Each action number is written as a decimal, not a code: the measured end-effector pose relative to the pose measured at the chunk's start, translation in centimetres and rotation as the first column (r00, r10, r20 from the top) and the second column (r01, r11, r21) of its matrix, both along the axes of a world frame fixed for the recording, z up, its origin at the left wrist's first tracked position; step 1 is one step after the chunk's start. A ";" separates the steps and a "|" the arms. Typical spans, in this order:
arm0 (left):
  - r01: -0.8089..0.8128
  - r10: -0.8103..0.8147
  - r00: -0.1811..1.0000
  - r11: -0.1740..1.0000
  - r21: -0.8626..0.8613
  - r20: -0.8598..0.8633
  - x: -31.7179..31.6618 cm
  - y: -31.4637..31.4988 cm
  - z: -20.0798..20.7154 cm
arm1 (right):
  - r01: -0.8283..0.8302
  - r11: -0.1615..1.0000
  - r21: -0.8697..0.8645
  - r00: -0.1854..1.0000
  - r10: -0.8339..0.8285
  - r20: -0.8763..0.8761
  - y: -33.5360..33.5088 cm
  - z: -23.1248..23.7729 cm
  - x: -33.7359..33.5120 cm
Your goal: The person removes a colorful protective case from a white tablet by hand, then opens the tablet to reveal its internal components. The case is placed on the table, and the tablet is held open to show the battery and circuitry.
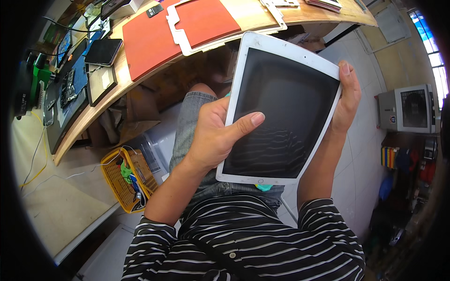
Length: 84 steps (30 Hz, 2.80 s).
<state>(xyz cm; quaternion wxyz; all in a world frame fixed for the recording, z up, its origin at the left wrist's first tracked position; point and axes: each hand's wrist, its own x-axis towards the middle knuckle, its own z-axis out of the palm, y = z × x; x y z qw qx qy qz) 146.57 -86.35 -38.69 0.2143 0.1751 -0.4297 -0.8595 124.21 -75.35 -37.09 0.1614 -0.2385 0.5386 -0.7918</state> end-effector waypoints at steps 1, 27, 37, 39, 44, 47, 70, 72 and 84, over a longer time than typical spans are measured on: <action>0.000 0.000 1.000 1.000 -0.014 0.003 0.1 0.1 0.0 | -0.014 1.000 -0.010 1.000 0.014 0.000 0.1 0.1 0.1; -0.084 0.084 0.996 0.996 0.004 0.033 -0.1 1.5 1.0 | -0.015 0.999 0.045 0.997 0.012 0.077 -0.3 0.6 0.9; -0.073 0.075 0.995 0.997 0.041 -0.070 -0.2 0.6 1.8 | -0.441 0.882 0.167 0.866 0.369 0.337 3.5 -3.3 3.0; 0.057 -0.054 0.992 0.998 0.018 -0.114 0.6 -0.8 1.2 | -0.461 0.877 0.139 0.851 0.391 0.351 3.6 -3.3 2.9; 0.216 -0.224 0.974 0.966 -0.145 -0.044 0.9 -2.8 2.8 | -0.483 0.870 0.104 0.830 0.416 0.372 3.8 -3.4 2.4; 0.244 -0.256 0.964 0.959 -0.145 -0.069 1.0 -3.0 2.6 | -0.468 0.879 0.093 0.830 0.400 0.389 3.8 -3.6 2.4; 0.280 -0.283 0.959 0.949 -0.146 -0.003 1.9 -3.8 1.6 | -0.422 0.854 0.303 0.906 0.401 0.133 4.6 -1.5 0.9; 0.268 -0.270 0.963 0.959 -0.090 -0.011 1.7 -3.7 1.9 | -0.429 0.854 0.293 0.903 0.396 0.168 4.4 -1.8 1.0; 0.063 -0.072 0.997 0.976 -0.210 -0.037 -0.9 -1.7 4.8 | -0.663 0.748 0.001 0.675 0.598 0.431 4.1 -6.3 2.0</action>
